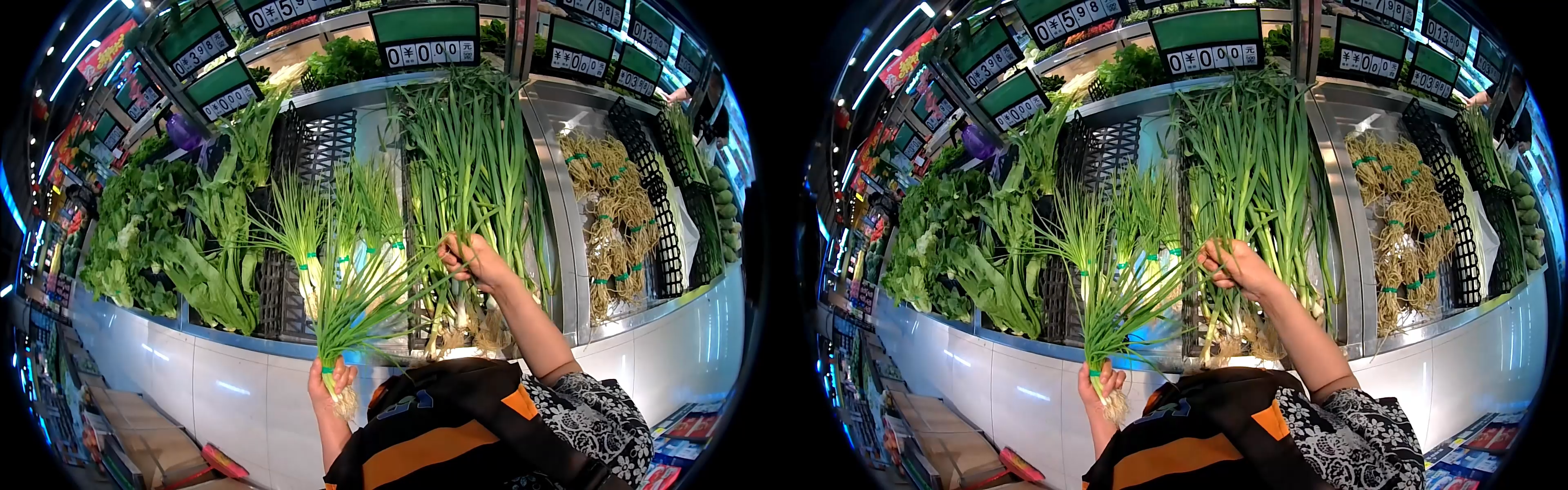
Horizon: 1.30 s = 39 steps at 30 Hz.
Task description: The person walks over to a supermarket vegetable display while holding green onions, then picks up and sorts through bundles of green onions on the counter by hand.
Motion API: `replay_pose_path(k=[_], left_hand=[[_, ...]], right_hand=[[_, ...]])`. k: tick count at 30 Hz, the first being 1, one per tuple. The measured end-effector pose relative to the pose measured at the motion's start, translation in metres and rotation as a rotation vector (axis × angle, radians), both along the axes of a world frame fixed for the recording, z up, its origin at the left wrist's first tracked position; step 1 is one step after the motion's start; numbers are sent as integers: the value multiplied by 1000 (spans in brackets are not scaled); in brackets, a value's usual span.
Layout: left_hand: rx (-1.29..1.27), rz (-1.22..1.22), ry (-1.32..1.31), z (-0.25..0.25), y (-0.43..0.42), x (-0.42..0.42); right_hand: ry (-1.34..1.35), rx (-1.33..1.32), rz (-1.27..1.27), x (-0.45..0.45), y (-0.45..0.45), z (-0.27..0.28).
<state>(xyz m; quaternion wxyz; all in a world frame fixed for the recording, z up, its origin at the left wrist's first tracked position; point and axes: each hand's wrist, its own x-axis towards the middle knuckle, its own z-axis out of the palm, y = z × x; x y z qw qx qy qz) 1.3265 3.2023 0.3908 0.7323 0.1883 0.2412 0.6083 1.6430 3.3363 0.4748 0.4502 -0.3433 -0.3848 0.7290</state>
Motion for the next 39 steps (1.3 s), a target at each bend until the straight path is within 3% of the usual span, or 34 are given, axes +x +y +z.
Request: replay_pose_path(k=[15,20,25,28,30,32,35,38,39], left_hand=[[44,-29,69,-1,0,-1],[48,-36,76,-2,1,-1],[21,17,107,-1,3,1],[8,25,126,-4,3,1],[12,22,135,-5,4,1],[16,19,144,-8,4,-1],[53,-42,145,-5,6,1],[21,-86,280,3,6,16],[11,-116,294,4,6,21]], right_hand=[[-36,35,61,-13,-6,-11],[340,-111,94,-6,-15,-26],[455,-196,-4,-9,-20,-26],[314,-61,14,-12,-18,-23],[78,18,-77,-17,-20,-21],[110,-11,-78,-20,-19,-21],[-419,416,-427,-28,-18,-27],[-439,398,-654,-37,-1,-40],[-245,268,-635,-37,3,-42]])
